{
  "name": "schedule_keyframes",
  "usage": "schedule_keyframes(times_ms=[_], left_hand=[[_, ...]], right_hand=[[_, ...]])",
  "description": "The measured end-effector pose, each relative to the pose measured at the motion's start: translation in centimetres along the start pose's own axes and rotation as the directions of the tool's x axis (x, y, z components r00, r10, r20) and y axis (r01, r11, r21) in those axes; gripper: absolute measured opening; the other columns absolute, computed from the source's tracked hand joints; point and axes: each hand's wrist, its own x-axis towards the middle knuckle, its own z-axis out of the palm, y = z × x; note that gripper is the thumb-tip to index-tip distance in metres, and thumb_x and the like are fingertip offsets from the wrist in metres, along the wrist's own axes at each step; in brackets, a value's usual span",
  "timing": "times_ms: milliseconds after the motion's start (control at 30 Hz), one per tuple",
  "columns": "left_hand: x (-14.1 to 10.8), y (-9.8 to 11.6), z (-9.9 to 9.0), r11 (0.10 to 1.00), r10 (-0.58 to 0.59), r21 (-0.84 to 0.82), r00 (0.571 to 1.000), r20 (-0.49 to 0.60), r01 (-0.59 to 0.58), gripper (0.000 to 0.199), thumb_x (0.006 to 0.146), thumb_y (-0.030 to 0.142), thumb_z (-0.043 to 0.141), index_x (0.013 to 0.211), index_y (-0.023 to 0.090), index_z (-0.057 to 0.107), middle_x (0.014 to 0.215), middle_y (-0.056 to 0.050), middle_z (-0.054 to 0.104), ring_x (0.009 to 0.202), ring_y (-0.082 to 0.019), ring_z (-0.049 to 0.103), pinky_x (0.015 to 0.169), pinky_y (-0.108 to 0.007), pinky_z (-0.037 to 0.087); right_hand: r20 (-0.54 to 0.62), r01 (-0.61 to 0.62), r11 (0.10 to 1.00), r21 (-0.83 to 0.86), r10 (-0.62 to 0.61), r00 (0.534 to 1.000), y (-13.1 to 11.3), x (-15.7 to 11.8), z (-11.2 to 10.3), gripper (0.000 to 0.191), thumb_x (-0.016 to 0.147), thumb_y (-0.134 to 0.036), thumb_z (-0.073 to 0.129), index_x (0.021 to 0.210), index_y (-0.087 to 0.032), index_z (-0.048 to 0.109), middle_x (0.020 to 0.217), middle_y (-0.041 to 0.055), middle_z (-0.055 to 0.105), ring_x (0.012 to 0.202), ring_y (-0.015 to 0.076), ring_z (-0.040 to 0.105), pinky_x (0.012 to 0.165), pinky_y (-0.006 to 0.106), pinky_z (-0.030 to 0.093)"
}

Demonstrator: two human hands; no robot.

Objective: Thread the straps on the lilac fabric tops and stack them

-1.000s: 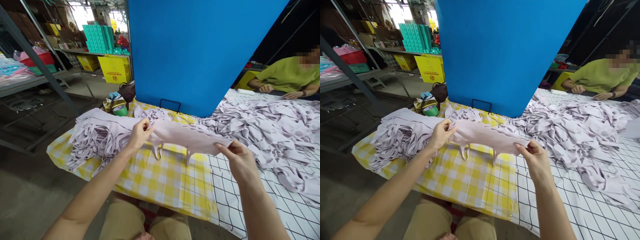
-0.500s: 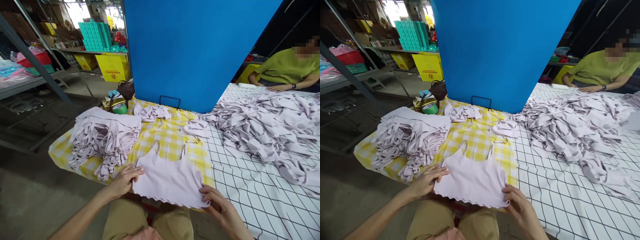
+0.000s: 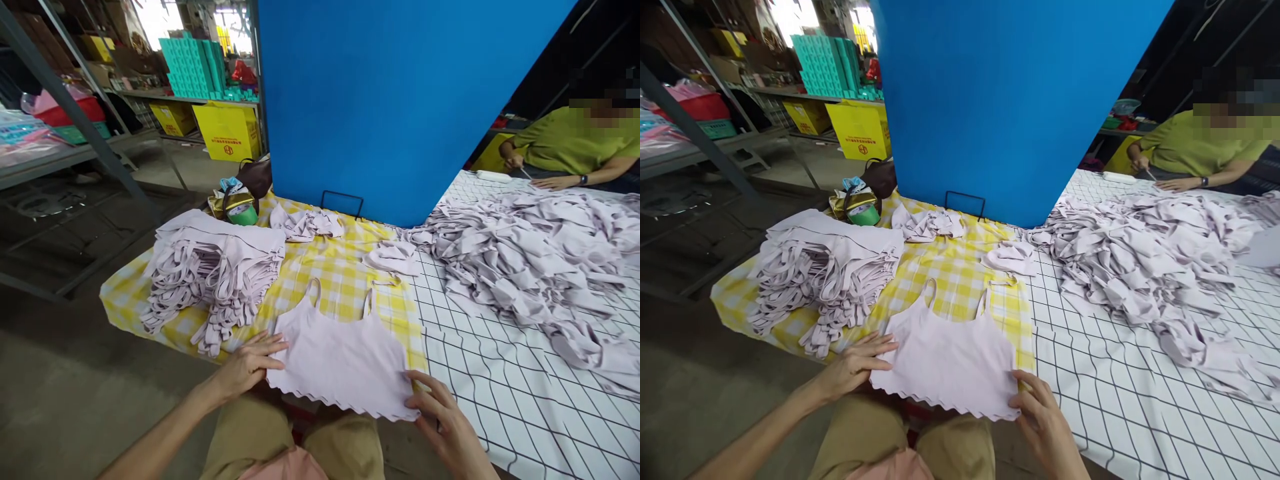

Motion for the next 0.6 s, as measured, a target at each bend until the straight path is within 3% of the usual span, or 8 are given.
schedule_keyframes(times_ms=[167, 233, 333, 400, 500, 533, 567, 600], left_hand=[[0.3, 1.1, -1.5, 0.975, -0.046, -0.218, 0.996, -0.078, 0.028, 0.051, 0.067, 0.002, 0.036, 0.096, 0.027, 0.069, 0.111, 0.001, 0.064, 0.114, -0.016, 0.053, 0.102, -0.04, 0.037], [0.6, 1.9, -3.6, 0.925, -0.115, -0.378, 0.977, -0.181, 0.039, 0.042, 0.071, 0.007, 0.038, 0.092, 0.025, 0.07, 0.099, 0.0, 0.07, 0.103, -0.017, 0.06, 0.095, -0.036, 0.045], [0.5, 3.0, -8.5, 0.84, -0.276, -0.539, 0.906, -0.321, 0.066, 0.023, 0.073, 0.018, 0.051, 0.082, 0.022, 0.072, 0.086, -0.003, 0.072, 0.084, -0.02, 0.066, 0.08, -0.034, 0.053], [0.0, 3.2, -12.4, 0.819, -0.4, -0.568, 0.791, -0.463, 0.082, 0.013, 0.068, 0.024, 0.061, 0.075, 0.02, 0.071, 0.077, -0.003, 0.071, 0.072, -0.02, 0.065, 0.067, -0.032, 0.054], [-0.8, 2.3, -18.3, 0.807, -0.531, -0.59, 0.46, -0.712, 0.017, 0.017, 0.065, 0.031, 0.066, 0.077, 0.02, 0.067, 0.072, -0.001, 0.067, 0.062, -0.015, 0.059, 0.056, -0.025, 0.05], [-0.9, 1.6, -20.2, 0.806, -0.542, -0.592, 0.38, -0.75, -0.019, 0.02, 0.064, 0.033, 0.066, 0.08, 0.02, 0.065, 0.071, 0.0, 0.066, 0.061, -0.014, 0.057, 0.055, -0.023, 0.048], [-1.0, 0.7, -22.0, 0.808, -0.54, -0.588, 0.337, -0.771, -0.049, 0.024, 0.064, 0.034, 0.067, 0.083, 0.02, 0.064, 0.071, 0.001, 0.066, 0.061, -0.013, 0.056, 0.056, -0.022, 0.047], [-1.0, -0.3, -23.6, 0.813, -0.533, -0.579, 0.322, -0.783, -0.062, 0.028, 0.063, 0.035, 0.067, 0.086, 0.02, 0.062, 0.071, 0.002, 0.066, 0.062, -0.012, 0.056, 0.056, -0.021, 0.046]], right_hand=[[-0.01, -0.029, 0.996, 0.089, 0.03, 0.999, -1.3, 0.9, -1.5, 0.017, 0.079, -0.029, 0.047, 0.068, -0.024, 0.06, 0.116, 0.0087, 0.061, 0.108, 0.0263, 0.056, 0.083, 0.039, 0.05], [-0.008, -0.05, 0.986, 0.158, 0.052, 0.999, -2.6, 2.1, -3.2, 0.018, 0.08, -0.035, 0.048, 0.071, -0.024, 0.06, 0.111, 0.0095, 0.063, 0.107, 0.0275, 0.057, 0.081, 0.038, 0.052], [-0.031, 0.013, 0.963, 0.269, -0.005, 1.0, -6.0, 4.8, -6.1, 0.019, 0.08, -0.041, 0.052, 0.077, -0.025, 0.061, 0.098, 0.0092, 0.067, 0.103, 0.0283, 0.058, 0.075, 0.035, 0.054], [-0.062, 0.105, 0.924, 0.366, -0.089, 0.994, -9.2, 6.8, -7.6, 0.019, 0.081, -0.041, 0.053, 0.077, -0.025, 0.061, 0.09, 0.0085, 0.066, 0.095, 0.0266, 0.061, 0.071, 0.032, 0.054], [-0.049, 0.176, 0.849, 0.498, -0.175, 0.983, -14.9, 10.1, -8.5, 0.018, 0.081, -0.041, 0.053, 0.077, -0.024, 0.059, 0.082, 0.007, 0.062, 0.076, 0.0206, 0.06, 0.06, 0.028, 0.051], [-0.05, 0.191, 0.831, 0.523, -0.194, 0.98, -16.9, 11.5, -8.3, 0.018, 0.081, -0.041, 0.054, 0.076, -0.023, 0.057, 0.079, 0.0057, 0.061, 0.07, 0.0181, 0.058, 0.057, 0.026, 0.049], [-0.045, 0.196, 0.816, 0.543, -0.205, 0.978, -18.8, 13.1, -7.9, 0.018, 0.081, -0.04, 0.055, 0.077, -0.023, 0.056, 0.076, 0.0038, 0.058, 0.065, 0.0157, 0.055, 0.056, 0.025, 0.046], [-0.048, 0.211, 0.792, 0.573, -0.224, 0.973, -20.5, 15.0, -7.2, 0.02, 0.081, -0.04, 0.055, 0.075, -0.022, 0.054, 0.07, 0.0017, 0.055, 0.064, 0.0144, 0.053, 0.055, 0.024, 0.044]])
